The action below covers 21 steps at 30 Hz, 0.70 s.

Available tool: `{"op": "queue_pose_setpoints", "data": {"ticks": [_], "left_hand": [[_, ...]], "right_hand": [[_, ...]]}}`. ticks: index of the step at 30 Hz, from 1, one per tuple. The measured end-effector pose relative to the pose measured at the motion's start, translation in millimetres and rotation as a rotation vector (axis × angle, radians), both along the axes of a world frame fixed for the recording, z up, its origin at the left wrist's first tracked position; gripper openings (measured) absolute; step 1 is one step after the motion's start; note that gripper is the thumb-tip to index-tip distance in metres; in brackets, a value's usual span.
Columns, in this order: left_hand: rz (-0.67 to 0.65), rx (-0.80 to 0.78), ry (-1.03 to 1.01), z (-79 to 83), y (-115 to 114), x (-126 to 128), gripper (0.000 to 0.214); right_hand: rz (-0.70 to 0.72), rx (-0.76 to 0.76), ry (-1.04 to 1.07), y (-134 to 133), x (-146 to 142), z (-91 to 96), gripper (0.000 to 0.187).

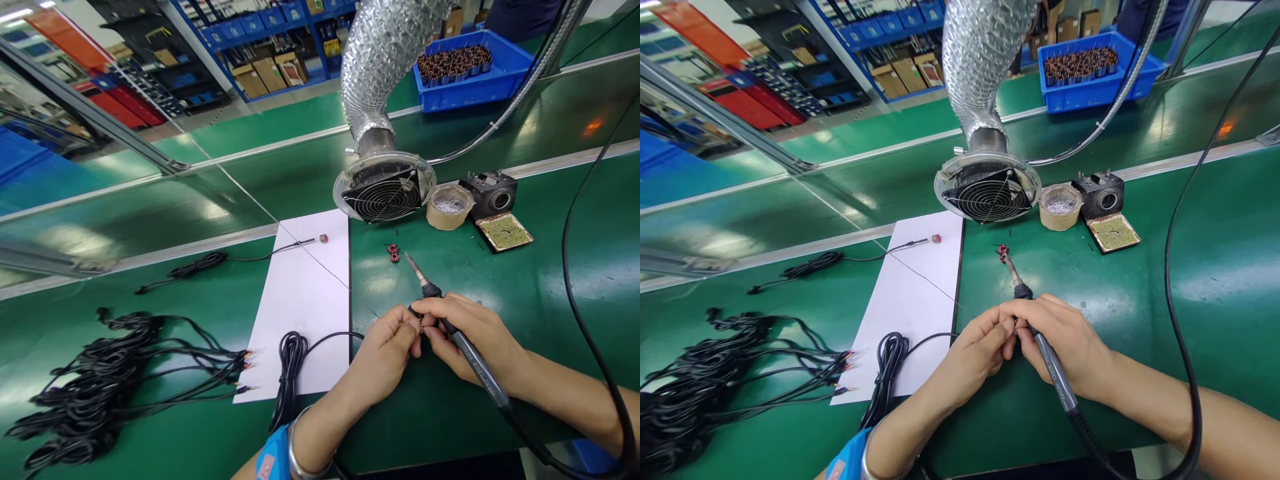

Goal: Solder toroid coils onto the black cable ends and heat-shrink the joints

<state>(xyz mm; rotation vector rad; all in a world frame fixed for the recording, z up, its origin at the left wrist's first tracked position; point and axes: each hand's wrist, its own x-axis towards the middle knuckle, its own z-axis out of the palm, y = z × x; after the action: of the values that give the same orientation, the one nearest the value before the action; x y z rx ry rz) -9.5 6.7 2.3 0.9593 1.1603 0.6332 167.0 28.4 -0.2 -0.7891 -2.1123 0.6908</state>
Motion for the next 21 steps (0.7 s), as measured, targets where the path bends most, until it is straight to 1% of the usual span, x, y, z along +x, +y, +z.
{"op": "queue_pose_setpoints", "data": {"ticks": [3,5,7,10,13,17,19,21], "left_hand": [[-0.059,-0.073,-0.046,1.6,3,-3,0.032],[-0.090,-0.068,-0.027,2.4,5,-5,0.033],[-0.072,-0.054,-0.007,2.2,6,-5,0.033],[0.032,-0.034,0.004,0.5,6,0,0.033],[0.160,-0.033,0.019,-0.6,5,9,0.031],[0.257,-0.049,0.026,0.1,4,17,0.025],[0.285,-0.051,0.032,0.7,4,18,0.023],[0.302,-0.056,0.038,1.1,4,19,0.022]], "right_hand": [[0.082,-0.013,-0.055,0,4,-3.0,0.045],[0.138,0.002,-0.109,1,7,-6.3,0.044],[0.140,0.063,-0.139,2,9,-8.8,0.040],[0.076,0.144,-0.110,6,11,-5.6,0.032],[-0.025,0.151,-0.021,7,18,7.3,0.029],[-0.139,0.066,0.057,-3,37,23.9,0.038],[-0.163,-0.003,0.064,-11,46,26.5,0.039],[-0.172,-0.073,0.073,-17,51,25.9,0.036]]}}
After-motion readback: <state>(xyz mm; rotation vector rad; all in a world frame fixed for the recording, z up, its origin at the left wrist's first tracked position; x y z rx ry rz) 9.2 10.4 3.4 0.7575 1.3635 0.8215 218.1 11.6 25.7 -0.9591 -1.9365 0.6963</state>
